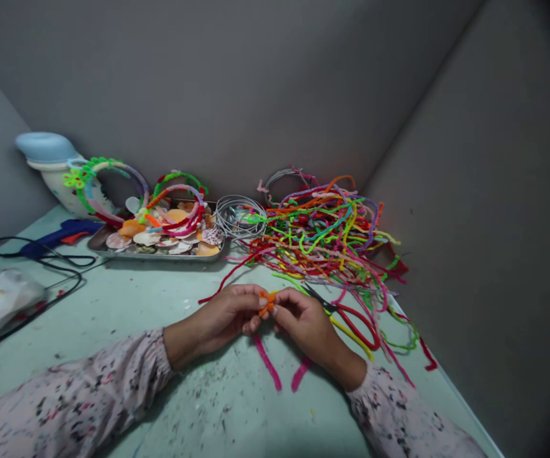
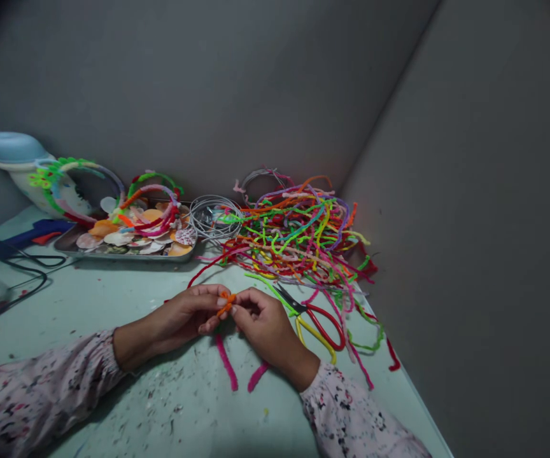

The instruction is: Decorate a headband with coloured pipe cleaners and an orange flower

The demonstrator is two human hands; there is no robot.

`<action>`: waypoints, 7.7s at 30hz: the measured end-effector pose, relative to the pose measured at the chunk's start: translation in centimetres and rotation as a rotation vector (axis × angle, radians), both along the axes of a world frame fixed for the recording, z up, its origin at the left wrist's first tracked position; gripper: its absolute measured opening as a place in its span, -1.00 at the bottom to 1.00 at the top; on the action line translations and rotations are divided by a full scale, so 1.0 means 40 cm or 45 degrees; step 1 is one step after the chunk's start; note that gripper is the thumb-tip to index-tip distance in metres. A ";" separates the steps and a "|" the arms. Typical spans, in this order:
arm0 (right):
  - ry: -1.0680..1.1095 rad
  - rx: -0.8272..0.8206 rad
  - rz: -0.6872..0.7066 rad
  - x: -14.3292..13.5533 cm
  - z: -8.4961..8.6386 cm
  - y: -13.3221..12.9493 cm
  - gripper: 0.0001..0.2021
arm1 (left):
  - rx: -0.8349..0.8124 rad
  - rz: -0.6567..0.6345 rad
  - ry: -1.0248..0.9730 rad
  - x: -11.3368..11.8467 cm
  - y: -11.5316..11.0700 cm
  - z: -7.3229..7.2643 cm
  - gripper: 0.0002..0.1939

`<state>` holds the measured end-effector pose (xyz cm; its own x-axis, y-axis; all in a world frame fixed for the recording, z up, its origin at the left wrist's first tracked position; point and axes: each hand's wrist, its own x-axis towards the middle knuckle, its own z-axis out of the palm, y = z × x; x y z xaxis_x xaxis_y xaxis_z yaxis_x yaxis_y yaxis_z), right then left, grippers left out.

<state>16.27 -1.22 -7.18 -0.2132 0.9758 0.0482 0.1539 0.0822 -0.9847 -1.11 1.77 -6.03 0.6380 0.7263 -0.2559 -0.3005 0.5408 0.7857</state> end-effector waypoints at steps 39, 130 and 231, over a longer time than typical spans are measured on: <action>-0.073 -0.080 -0.264 -0.029 0.029 -0.019 -0.88 | 0.921 0.376 0.745 0.017 -0.029 -0.014 -0.85; 0.318 -0.283 -0.057 0.006 0.000 0.010 -0.78 | 0.488 0.175 0.355 0.020 -0.027 0.015 -0.83; 0.039 -0.018 0.016 0.005 0.017 -0.003 -0.89 | 0.291 -0.065 0.593 0.007 -0.029 0.010 -0.85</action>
